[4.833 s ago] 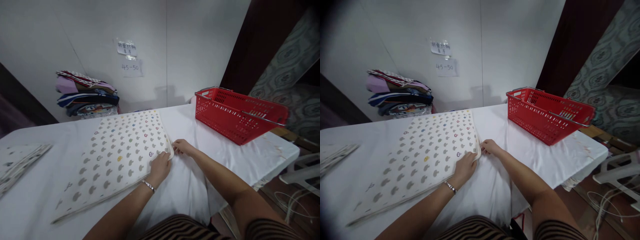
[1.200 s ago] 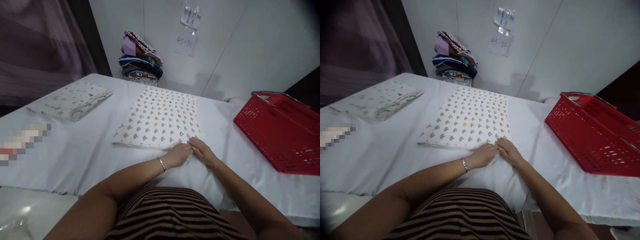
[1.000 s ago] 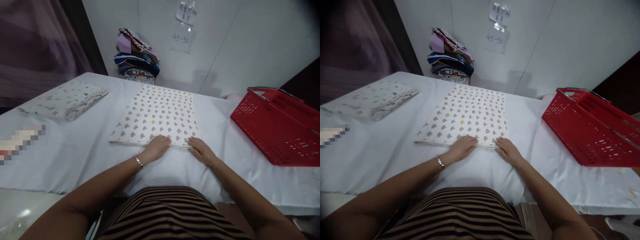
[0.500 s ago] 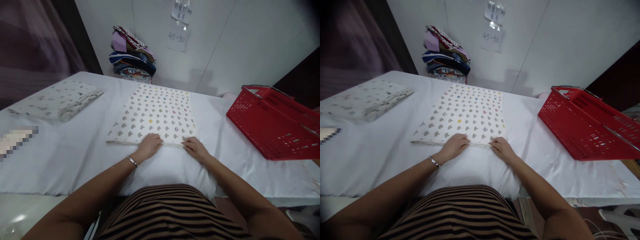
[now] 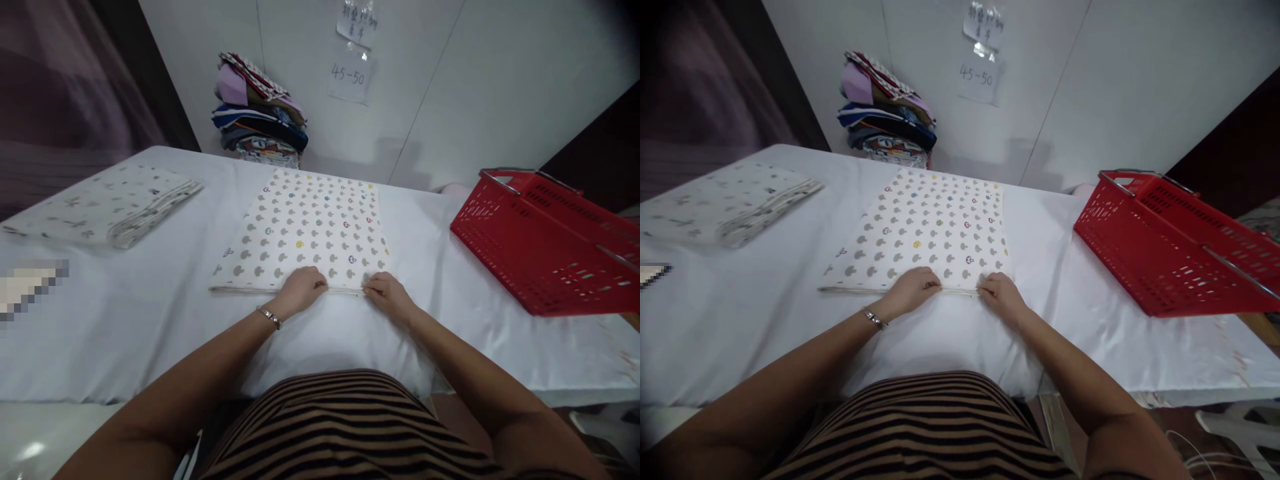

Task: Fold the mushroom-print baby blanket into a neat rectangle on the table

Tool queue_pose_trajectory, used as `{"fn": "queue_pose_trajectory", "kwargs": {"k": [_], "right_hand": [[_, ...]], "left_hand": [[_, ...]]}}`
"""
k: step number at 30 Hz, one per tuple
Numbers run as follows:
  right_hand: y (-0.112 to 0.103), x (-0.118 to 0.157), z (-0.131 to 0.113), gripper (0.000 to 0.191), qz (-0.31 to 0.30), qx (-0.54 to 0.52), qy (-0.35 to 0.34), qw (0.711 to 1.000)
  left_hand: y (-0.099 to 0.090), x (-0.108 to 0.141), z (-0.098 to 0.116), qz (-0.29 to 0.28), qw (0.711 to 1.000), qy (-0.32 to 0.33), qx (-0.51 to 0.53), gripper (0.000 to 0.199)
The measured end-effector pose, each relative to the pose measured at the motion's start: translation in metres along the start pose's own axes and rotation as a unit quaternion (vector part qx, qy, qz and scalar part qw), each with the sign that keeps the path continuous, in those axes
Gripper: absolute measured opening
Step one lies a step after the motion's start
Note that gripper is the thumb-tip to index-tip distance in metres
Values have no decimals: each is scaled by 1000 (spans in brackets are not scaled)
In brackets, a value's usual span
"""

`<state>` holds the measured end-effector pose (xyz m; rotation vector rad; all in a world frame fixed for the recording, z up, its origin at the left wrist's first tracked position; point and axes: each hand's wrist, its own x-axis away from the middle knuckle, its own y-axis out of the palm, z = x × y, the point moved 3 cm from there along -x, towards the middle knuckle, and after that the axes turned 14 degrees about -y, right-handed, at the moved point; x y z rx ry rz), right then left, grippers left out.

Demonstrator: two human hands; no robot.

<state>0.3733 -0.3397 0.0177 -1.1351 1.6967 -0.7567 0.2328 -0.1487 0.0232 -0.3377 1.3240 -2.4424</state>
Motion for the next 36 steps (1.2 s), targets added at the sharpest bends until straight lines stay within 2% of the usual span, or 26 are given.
{"fn": "queue_pose_trajectory", "kwargs": {"k": [4, 8, 13, 18, 26, 31, 36], "right_hand": [[0, 3, -1, 25, 9, 3, -10, 1000], [0, 9, -2, 24, 28, 24, -50, 998], [-1, 15, -3, 21, 10, 46, -113, 993], [-4, 19, 0, 26, -11, 53, -134, 990], [-3, 24, 5, 32, -48, 98, -146, 983], [-5, 22, -1, 31, -44, 126, -157, 979], [-2, 29, 1, 34, -42, 127, -176, 975]], "left_hand": [[2, 4, -1, 22, 999, 21, 14, 23], [5, 11, 0, 55, 994, 73, -61, 26], [6, 16, -1, 57, 983, 125, -123, 25], [6, 15, -3, 50, 981, 138, -126, 19], [8, 15, 1, 55, 968, 161, -187, 24], [5, 19, -1, 51, 969, 161, -182, 20], [5, 31, -3, 78, 955, 174, -229, 18]]}}
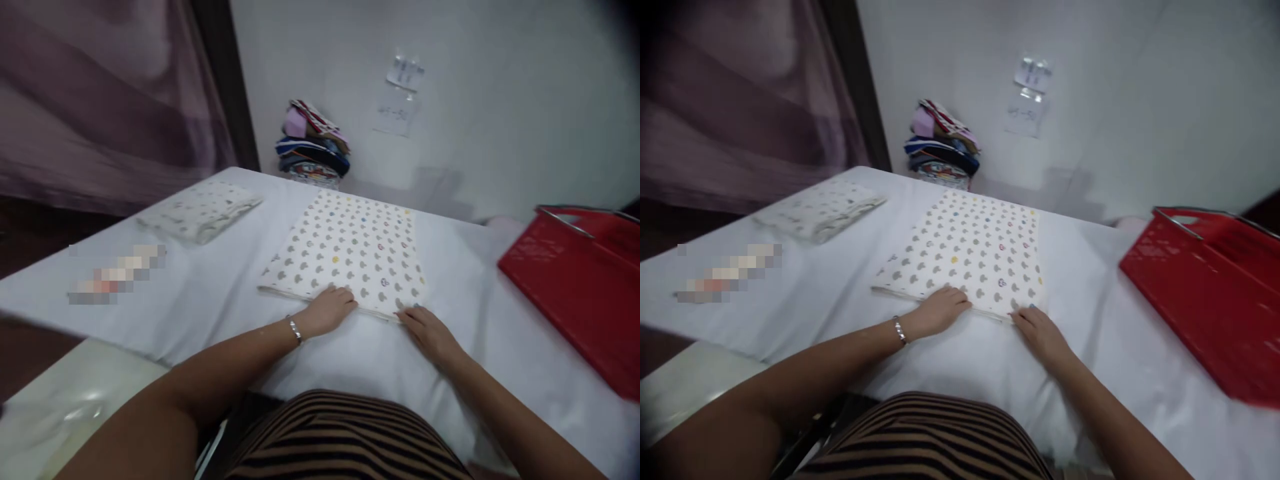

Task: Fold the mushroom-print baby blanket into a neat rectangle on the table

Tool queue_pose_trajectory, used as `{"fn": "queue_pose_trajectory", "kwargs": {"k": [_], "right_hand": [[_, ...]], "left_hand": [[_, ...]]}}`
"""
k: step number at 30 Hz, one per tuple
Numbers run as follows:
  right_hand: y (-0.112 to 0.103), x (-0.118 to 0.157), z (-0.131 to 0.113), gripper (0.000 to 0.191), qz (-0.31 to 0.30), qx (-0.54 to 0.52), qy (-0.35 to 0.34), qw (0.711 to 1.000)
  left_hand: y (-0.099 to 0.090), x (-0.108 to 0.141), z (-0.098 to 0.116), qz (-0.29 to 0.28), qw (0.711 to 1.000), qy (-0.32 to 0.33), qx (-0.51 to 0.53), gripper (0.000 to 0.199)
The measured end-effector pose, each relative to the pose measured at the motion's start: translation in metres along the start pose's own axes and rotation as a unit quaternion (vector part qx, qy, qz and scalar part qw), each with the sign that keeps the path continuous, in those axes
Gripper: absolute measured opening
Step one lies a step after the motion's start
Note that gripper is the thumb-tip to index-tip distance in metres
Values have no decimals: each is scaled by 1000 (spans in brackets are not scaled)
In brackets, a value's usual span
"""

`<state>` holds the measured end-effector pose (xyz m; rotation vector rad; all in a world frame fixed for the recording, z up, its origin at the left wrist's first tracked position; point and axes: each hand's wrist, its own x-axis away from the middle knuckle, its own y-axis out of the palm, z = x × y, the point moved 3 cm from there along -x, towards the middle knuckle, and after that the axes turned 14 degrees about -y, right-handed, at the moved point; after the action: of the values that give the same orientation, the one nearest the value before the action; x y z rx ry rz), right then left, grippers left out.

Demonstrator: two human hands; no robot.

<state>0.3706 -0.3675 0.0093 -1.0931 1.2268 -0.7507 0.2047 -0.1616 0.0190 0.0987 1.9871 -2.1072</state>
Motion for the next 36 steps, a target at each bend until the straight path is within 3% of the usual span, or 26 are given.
{"fn": "queue_pose_trajectory", "kwargs": {"k": [6, 11, 19, 23, 31, 36], "right_hand": [[10, 7, 11, 41, 17, 26, -20, 999], [7, 12, 14, 58, 13, 1, -44, 999], [8, 10, 12, 71, 19, 18, -58, 998], [15, 14, 13, 74, 31, 40, -62, 997], [39, 38, 29, 77, 47, 103, -43, 993], [34, 38, 32, 77, 61, 105, -29, 992]], "left_hand": [[4, 1, 5, 5, 998, -37, -47, 13], [6, 2, 4, 10, 998, -40, -40, 11], [7, 12, -13, 13, 997, -68, -19, 15], [4, 29, -36, 26, 992, -119, -20, 20], [-21, 67, -106, 47, 964, -259, -24, 30], [-29, 91, -139, 98, 949, -298, -12, 38]]}}
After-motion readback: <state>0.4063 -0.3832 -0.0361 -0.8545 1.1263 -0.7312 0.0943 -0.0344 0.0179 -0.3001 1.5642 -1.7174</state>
